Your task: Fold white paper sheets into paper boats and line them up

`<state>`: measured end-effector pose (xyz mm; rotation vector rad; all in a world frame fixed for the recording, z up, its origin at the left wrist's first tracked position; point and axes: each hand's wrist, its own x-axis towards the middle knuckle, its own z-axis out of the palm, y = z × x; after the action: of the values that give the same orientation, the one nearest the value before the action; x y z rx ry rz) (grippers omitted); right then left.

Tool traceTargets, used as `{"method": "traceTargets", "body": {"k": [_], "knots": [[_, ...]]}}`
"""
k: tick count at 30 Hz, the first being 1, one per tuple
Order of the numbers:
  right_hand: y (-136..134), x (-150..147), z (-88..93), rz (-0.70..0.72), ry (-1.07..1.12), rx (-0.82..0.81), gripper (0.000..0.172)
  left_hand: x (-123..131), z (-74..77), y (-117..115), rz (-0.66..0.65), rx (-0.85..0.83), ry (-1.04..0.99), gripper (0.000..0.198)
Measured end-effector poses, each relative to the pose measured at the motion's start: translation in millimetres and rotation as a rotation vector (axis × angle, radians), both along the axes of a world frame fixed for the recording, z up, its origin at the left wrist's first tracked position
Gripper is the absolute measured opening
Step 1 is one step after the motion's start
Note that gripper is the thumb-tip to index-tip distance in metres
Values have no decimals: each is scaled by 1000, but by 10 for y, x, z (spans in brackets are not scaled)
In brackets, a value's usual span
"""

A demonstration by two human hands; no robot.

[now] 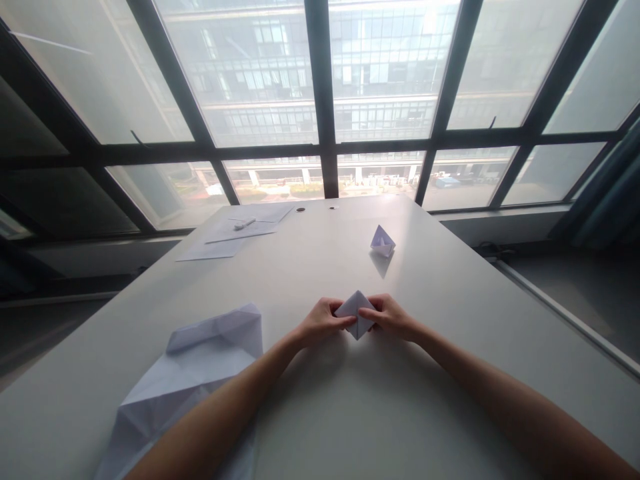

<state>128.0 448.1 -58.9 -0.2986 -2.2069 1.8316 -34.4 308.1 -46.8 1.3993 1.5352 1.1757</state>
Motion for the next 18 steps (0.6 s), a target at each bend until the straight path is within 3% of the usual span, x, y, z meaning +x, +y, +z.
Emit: {"method": "traceTargets", "body": {"k": [9, 18], "knots": [[10, -1, -10, 48, -32, 39, 42, -11, -69, 29, 56, 5, 28, 49], [45, -23, -38, -58, 2, 169, 50, 3, -48, 32, 30, -12, 98, 54]]}}
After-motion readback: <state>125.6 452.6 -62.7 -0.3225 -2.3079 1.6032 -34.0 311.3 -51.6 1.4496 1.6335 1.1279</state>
